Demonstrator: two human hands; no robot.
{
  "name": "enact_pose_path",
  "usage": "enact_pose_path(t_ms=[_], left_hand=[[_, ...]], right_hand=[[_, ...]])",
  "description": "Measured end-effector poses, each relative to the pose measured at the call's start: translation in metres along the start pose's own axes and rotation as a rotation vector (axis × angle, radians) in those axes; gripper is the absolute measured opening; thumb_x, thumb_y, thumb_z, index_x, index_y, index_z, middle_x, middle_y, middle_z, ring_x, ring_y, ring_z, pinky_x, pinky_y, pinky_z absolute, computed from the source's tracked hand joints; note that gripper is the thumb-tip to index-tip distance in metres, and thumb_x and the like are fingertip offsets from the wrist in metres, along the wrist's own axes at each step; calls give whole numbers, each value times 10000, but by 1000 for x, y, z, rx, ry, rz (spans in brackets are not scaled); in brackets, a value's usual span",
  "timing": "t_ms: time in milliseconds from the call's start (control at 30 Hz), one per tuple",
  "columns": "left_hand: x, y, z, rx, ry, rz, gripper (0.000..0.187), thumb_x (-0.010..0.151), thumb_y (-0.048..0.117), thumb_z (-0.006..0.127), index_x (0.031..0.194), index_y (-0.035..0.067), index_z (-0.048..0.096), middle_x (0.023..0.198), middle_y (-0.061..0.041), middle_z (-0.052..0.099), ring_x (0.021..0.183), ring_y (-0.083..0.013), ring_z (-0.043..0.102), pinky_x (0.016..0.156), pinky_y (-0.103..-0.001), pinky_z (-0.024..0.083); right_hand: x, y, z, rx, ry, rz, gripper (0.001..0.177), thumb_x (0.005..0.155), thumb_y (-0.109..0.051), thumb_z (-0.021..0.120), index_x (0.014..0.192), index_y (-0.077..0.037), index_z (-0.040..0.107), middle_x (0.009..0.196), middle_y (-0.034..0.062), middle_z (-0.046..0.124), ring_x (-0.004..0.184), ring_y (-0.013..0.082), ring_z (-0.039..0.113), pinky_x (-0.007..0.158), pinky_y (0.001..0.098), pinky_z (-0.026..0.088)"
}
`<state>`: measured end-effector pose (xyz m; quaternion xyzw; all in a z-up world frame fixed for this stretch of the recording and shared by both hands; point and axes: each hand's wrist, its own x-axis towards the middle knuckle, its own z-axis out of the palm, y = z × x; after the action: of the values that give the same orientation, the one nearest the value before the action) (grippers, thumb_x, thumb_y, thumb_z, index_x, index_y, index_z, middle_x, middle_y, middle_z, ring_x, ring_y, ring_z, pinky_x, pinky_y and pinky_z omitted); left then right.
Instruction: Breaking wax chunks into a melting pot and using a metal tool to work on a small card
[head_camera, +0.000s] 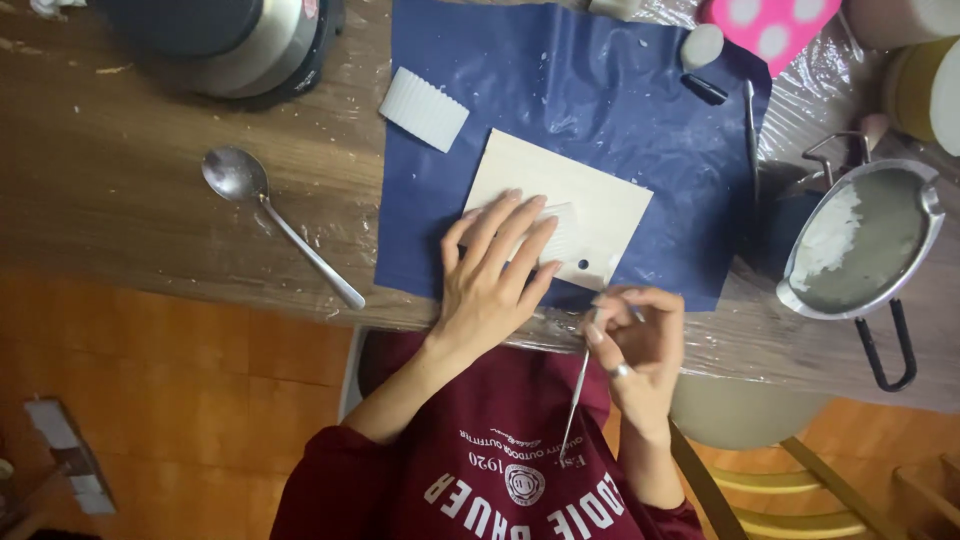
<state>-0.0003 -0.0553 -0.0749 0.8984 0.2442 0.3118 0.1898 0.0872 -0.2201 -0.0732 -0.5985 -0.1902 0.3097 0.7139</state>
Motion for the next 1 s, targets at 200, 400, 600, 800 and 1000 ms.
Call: enact_pose_path(t_ms=[200, 400, 600, 800, 1000], left_hand=[[5, 1, -3, -71, 9, 31, 269, 884, 220, 643, 1103, 64, 633, 1190, -98, 609, 1133, -238, 589, 969, -396, 399], [4, 1, 0, -20, 52, 40, 255, 906, 259, 606, 1080, 77, 644, 1171, -84, 619, 1108, -235, 608, 951, -400, 424], [3, 1, -1, 20, 48, 66, 253, 893, 266, 637, 1086, 104, 651, 1181, -88, 607, 1091, -252, 601, 895, -414, 425], [4, 2, -1, 64, 53, 78, 232, 900, 291, 625, 1058, 125, 663, 1177, -77, 613, 1091, -249, 595, 878, -407, 415], [10, 4, -15, 71, -87, 72, 201, 942, 240, 635, 1088, 103, 646, 1223, -80, 598, 1138, -250, 573, 912, -394, 428]], right_hand=[[13, -28, 27, -163, -74, 4, 331, 881, 7, 526, 1149, -61, 345, 1185, 173, 457, 700, 202, 632, 652, 319, 525], [19, -43, 32, -576, 9, -21, 283, 826, -2, 667, 1090, 47, 579, 863, 167, 686, 765, 243, 700, 666, 353, 521], [18, -44, 30, -995, -22, -214, 199, 831, -84, 725, 1030, -65, 716, 721, 89, 675, 565, 236, 638, 515, 325, 472], [14, -45, 32, -1015, -112, -212, 209, 848, -103, 680, 1045, -35, 694, 689, 98, 638, 584, 262, 619, 543, 346, 482], [0, -42, 15, -1281, -292, -158, 407, 924, -109, 609, 1324, -137, 537, 613, -21, 481, 439, 80, 248, 423, 257, 285]])
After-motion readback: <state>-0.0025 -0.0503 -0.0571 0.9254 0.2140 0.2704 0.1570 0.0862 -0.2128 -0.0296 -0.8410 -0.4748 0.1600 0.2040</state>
